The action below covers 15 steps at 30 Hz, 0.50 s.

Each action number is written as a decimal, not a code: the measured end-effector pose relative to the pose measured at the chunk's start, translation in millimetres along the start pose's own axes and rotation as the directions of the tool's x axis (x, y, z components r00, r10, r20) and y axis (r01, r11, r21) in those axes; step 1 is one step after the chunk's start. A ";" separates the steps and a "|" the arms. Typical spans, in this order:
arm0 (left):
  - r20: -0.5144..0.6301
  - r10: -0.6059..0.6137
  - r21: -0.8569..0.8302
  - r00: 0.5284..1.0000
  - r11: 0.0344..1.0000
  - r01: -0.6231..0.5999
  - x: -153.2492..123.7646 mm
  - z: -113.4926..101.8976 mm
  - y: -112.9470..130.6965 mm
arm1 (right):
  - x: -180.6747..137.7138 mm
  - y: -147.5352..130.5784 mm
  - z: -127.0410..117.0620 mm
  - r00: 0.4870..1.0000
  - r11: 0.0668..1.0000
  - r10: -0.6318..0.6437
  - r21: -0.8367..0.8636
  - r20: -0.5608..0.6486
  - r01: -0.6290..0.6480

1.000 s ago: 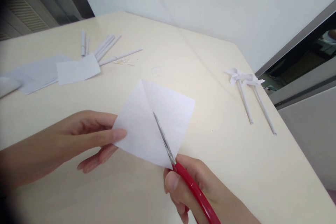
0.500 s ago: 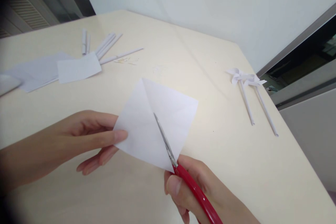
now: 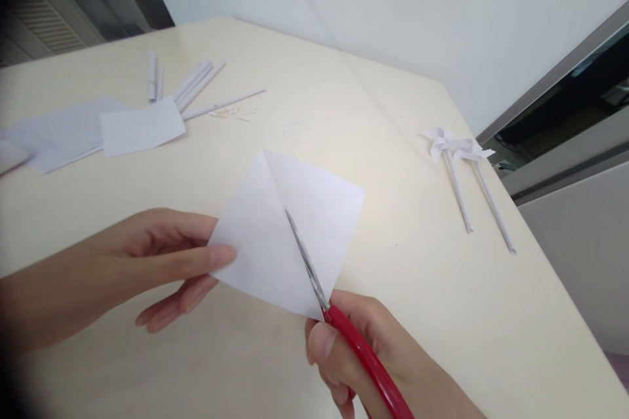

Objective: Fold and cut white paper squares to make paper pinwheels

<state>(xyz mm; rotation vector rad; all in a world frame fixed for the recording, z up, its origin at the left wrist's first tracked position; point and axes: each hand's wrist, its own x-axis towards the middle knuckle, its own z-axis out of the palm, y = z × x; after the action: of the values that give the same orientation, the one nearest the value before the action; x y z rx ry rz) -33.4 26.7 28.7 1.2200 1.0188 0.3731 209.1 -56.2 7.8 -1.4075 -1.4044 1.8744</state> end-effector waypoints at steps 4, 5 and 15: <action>-0.010 -0.007 0.025 1.000 1.000 0.007 -0.1 0.5 0.1 | -2.7 3.7 0.5 0.999 0.999 0.033 0.033 -0.025 -0.032; -0.011 0.000 0.026 1.000 1.000 0.001 0.1 0.5 -0.2 | -2.8 3.7 0.2 0.999 0.999 0.031 0.037 -0.030 -0.030; 0.048 -0.020 0.018 0.999 1.000 0.019 1.5 -1.1 -2.5 | 13.3 -4.3 -6.6 0.996 0.992 0.012 0.123 0.092 -0.024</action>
<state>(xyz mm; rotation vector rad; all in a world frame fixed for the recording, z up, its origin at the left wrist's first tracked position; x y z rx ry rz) -34.2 27.5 25.8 1.2284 0.9940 0.3187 208.4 -41.0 5.4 -1.2942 -1.2957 2.0234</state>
